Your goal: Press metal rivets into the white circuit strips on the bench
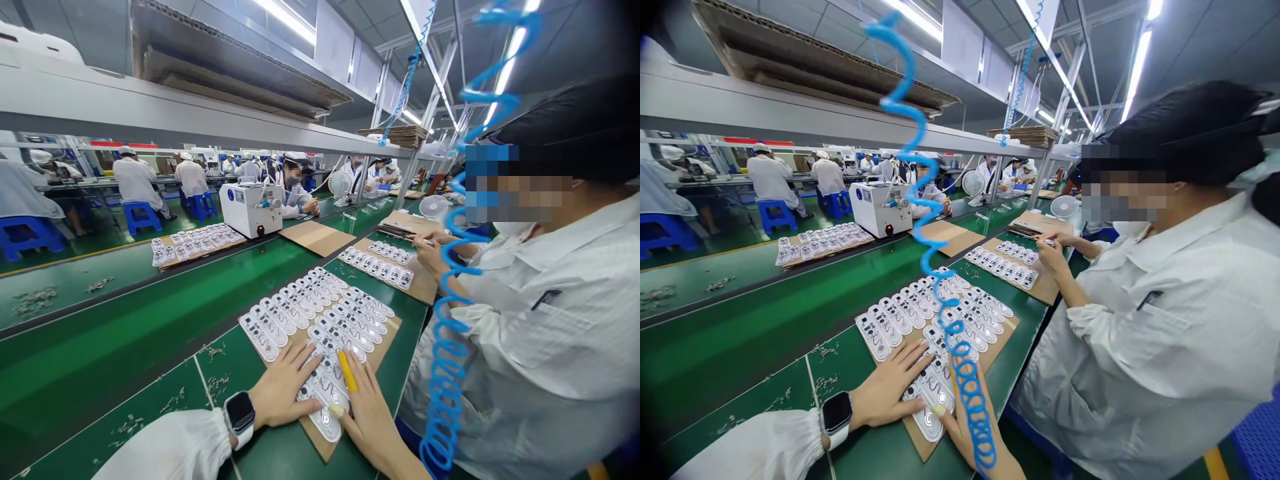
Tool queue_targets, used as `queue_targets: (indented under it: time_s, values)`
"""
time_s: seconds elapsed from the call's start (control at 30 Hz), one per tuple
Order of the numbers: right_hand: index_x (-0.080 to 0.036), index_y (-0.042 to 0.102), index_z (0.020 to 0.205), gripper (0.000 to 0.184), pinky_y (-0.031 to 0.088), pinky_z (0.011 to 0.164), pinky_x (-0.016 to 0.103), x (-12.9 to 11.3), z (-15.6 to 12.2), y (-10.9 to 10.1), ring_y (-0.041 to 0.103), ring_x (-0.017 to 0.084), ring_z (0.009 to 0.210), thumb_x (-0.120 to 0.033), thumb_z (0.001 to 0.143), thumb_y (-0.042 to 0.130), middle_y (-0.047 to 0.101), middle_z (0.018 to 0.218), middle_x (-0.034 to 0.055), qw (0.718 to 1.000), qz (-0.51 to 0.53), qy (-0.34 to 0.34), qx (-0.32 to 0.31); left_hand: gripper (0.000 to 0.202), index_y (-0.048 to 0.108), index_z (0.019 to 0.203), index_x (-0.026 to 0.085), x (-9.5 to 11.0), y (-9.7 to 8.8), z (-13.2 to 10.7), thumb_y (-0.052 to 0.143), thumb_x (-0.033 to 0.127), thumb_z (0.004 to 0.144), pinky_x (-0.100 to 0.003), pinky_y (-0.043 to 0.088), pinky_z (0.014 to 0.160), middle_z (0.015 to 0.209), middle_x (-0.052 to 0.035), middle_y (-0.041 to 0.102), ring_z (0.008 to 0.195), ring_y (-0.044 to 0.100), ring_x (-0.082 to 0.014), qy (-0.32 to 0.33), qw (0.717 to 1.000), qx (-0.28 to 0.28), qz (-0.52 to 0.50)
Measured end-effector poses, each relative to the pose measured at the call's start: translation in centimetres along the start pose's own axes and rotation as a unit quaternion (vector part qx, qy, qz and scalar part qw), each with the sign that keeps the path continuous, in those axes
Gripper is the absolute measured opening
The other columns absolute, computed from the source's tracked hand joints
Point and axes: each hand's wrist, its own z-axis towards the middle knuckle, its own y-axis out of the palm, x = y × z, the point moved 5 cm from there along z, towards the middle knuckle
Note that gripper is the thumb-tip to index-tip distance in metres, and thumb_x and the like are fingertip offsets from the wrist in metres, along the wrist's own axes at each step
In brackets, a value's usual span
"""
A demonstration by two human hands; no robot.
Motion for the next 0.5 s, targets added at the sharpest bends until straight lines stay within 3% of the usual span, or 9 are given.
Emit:
queue_targets:
  time_s: [0.1,0.3,0.43,0.5]
  values:
    - [-0.019,-0.004,0.15,0.079,0.035,0.106,0.054,0.0,0.1,0.4,0.025,0.033,0.138,-0.046,0.093,0.043,0.026,0.152,0.0164,1.0,0.01,-0.005,-0.029,0.082,0.027,0.146,0.013,-0.1,-0.3,0.1,0.033,0.07,0.088,-0.062,0.02,0.11,0.151,-0.0187,0.022,0.14,0.019,-0.0377,-0.006,1.0,0.0,-0.008]
    - [-0.019,0.002,0.15,0.07,0.032,0.108,0.052,1.9,1.2,-1.3,0.023,0.031,0.139,-0.04,0.094,0.039,0.025,0.152,0.0151,0.999,0.023,0.022,0.025,0.082,0.028,0.146,0.016,-0.1,-0.1,0.4,0.038,0.07,0.086,-0.058,0.021,0.111,0.152,-0.0168,0.021,0.14,0.02,-0.0357,0.014,0.999,0.001,-0.031]
    - [-0.013,0.021,0.146,0.064,0.024,0.11,0.056,7.0,4.5,-2.3,0.025,0.031,0.139,-0.046,0.093,0.035,0.032,0.148,0.0178,0.992,0.008,0.098,0.08,0.08,0.025,0.147,0.019,-0.5,0.5,0.3,0.037,0.07,0.087,-0.056,0.022,0.111,0.153,-0.0151,0.02,0.14,0.02,-0.0352,0.009,0.999,0.011,-0.05]
    - [-0.007,0.03,0.141,0.068,0.022,0.11,0.057,10.2,6.4,-2.0,0.025,0.033,0.138,-0.052,0.09,0.032,0.033,0.147,0.0209,0.985,0.004,0.151,0.079,0.08,0.023,0.148,0.021,-0.4,0.6,0.2,0.036,0.071,0.086,-0.056,0.021,0.112,0.153,-0.0138,0.019,0.14,0.02,-0.0344,0.007,0.998,0.012,-0.06]
